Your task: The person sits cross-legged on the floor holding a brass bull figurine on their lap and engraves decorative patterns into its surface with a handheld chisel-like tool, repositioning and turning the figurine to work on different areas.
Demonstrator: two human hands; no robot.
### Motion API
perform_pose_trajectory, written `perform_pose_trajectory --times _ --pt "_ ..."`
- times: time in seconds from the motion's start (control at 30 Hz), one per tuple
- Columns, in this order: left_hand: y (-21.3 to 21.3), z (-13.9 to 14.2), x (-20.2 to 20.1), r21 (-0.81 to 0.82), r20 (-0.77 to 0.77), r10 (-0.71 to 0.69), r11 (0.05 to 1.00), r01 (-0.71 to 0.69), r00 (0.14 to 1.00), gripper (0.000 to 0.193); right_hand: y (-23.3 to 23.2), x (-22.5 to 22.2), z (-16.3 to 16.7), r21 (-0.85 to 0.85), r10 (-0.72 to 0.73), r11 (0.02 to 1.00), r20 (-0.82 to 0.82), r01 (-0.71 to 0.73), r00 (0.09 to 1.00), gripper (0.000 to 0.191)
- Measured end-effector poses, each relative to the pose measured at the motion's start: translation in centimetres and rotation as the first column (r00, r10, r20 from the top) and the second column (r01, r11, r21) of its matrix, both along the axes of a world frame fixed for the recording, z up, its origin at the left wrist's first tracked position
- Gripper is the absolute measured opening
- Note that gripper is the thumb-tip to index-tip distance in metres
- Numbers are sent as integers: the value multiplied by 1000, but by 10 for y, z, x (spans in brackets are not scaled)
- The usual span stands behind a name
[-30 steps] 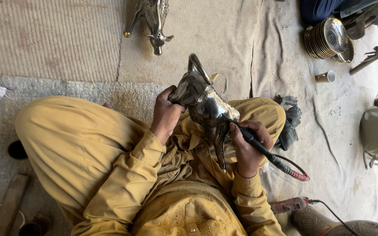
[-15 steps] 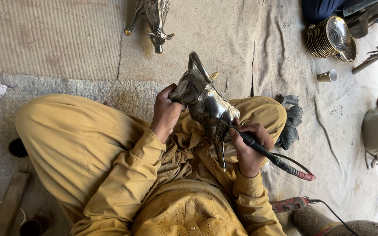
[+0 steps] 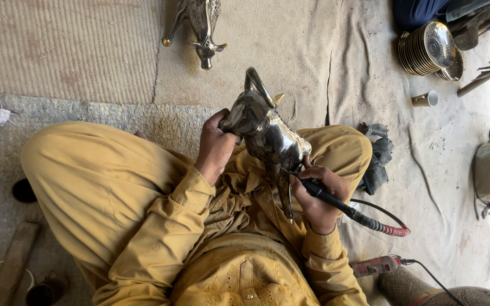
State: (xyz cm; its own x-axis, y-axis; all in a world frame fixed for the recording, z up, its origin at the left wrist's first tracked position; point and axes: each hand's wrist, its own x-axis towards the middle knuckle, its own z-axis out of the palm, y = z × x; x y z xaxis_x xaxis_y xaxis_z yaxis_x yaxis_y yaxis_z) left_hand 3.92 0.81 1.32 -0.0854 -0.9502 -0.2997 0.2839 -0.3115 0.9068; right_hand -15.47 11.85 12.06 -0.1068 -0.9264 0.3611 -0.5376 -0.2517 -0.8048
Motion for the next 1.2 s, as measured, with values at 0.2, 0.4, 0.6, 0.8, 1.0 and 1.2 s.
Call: perform_pose_trajectory --times 0.2,0.4,0.6,0.8,1.0,1.2 --pt "1 1 0 12 -5 1 1000 -1 1000 19 -5 6 -10 -33 -131 990 162 138 978 15" --pt "0 -1 0 -8 -7 5 1000 -5 1000 22 -3 4 -14 7 -199 980 120 200 973 16" --pt "0 -5 -1 -34 -17 12 999 -13 1000 20 -4 2 -15 -53 -152 987 41 154 988 16" --pt "1 -6 0 -28 -39 17 999 -18 999 20 -3 3 -13 19 -169 985 38 169 985 16" --pt "0 -4 1 -12 2 7 1000 -7 1000 20 -3 5 -7 -2 -118 993 -44 118 992 15" --pt "0 -3 0 -8 -11 19 1000 -19 1000 19 -3 0 -6 -23 3 1000 -81 -5 997 13"
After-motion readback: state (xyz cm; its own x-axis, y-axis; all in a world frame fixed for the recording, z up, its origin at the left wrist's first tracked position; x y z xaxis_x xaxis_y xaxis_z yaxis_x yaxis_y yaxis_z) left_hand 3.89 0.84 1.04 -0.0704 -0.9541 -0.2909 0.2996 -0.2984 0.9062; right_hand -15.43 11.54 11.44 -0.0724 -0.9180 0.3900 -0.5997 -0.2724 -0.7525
